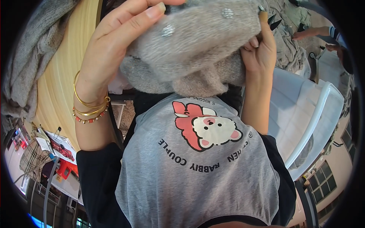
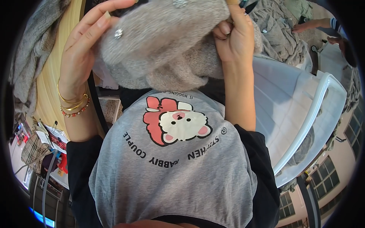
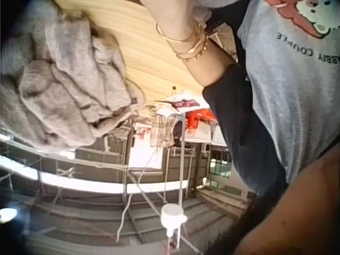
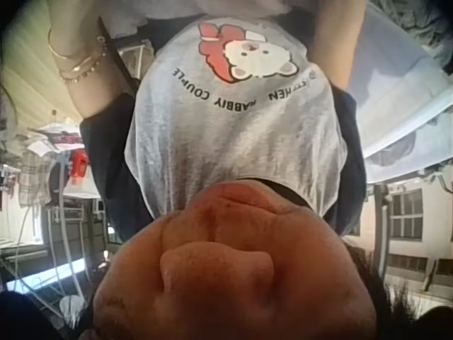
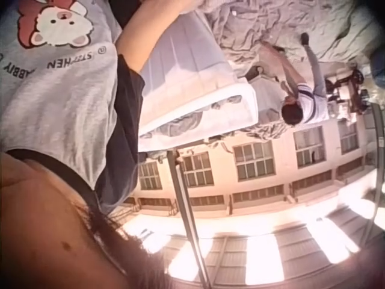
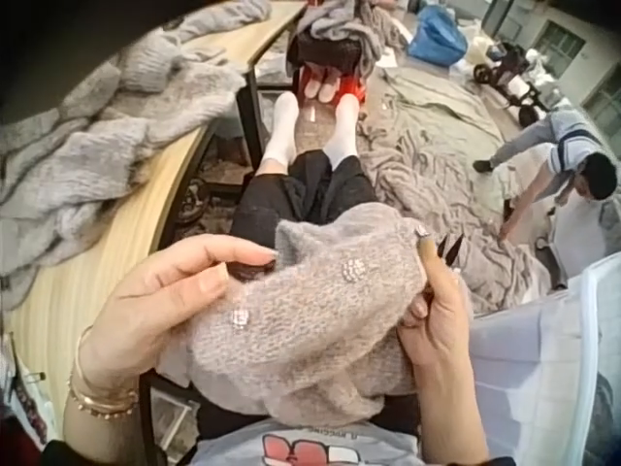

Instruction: Trim excess threads and inspect fuzzy grey garments using thread snips.

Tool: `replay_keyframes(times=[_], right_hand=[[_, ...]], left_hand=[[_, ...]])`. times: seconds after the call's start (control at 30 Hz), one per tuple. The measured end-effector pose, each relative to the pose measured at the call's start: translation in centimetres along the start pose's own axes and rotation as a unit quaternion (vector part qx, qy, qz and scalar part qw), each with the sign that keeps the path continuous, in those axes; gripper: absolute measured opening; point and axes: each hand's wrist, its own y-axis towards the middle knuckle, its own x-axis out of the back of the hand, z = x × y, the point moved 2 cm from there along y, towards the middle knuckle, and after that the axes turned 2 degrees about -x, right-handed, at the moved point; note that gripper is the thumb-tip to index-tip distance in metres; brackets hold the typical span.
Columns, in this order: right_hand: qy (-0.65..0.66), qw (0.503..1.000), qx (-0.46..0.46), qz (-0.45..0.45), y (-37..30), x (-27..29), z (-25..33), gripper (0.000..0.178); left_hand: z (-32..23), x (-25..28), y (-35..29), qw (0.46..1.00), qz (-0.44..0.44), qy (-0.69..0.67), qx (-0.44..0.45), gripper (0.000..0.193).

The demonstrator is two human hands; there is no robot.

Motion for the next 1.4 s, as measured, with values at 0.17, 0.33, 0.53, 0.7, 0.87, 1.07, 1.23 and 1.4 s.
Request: replay_keyframes(times=[0.17,0.33,0.53,0.7,0.87,1.07,1.23,1.4], right_hand=[[0.068,0.997,-0.016,0.024,0.6,1.2,0.3,0.013],[0.039,0.999,-0.023,-0.011,0.4,0.8,-0.2,0.013],[0.041,0.999,-0.021,-0.004,0.4,0.1,-0.3,0.017],[0.034,0.999,-0.024,0.025,0.4,-0.1,-0.6,0.015],[-0.002,0.999,-0.003,-0.045,0.2,-0.4,-0.7,0.017],[-0.007,0.996,0.003,-0.083,-0.1,-0.3,-0.9,0.021],[-0.038,0.998,0.002,-0.054,0.2,1.2,-0.6,0.023],[-0.215,0.974,0.046,-0.045,-0.4,-0.4,0.6,0.024]], left_hand=[[-1.2,-0.2,-0.5,0.963,-0.137,-0.034,0.229,0.034],[-1.2,-0.1,-0.8,0.959,-0.139,-0.022,0.246,0.036],[-1.6,-1.1,-0.4,0.962,-0.131,0.020,0.239,0.034],[-1.0,-1.0,-0.6,0.976,-0.037,0.166,0.136,0.037],[-0.6,-0.8,-0.5,0.959,-0.038,0.254,0.119,0.034],[-0.1,-0.5,-0.8,0.952,-0.068,0.282,0.097,0.022],[0.7,0.3,-1.2,0.940,-0.165,0.297,0.035,0.017],[0.3,0.4,-1.0,0.939,-0.201,0.280,0.000,0.015]])
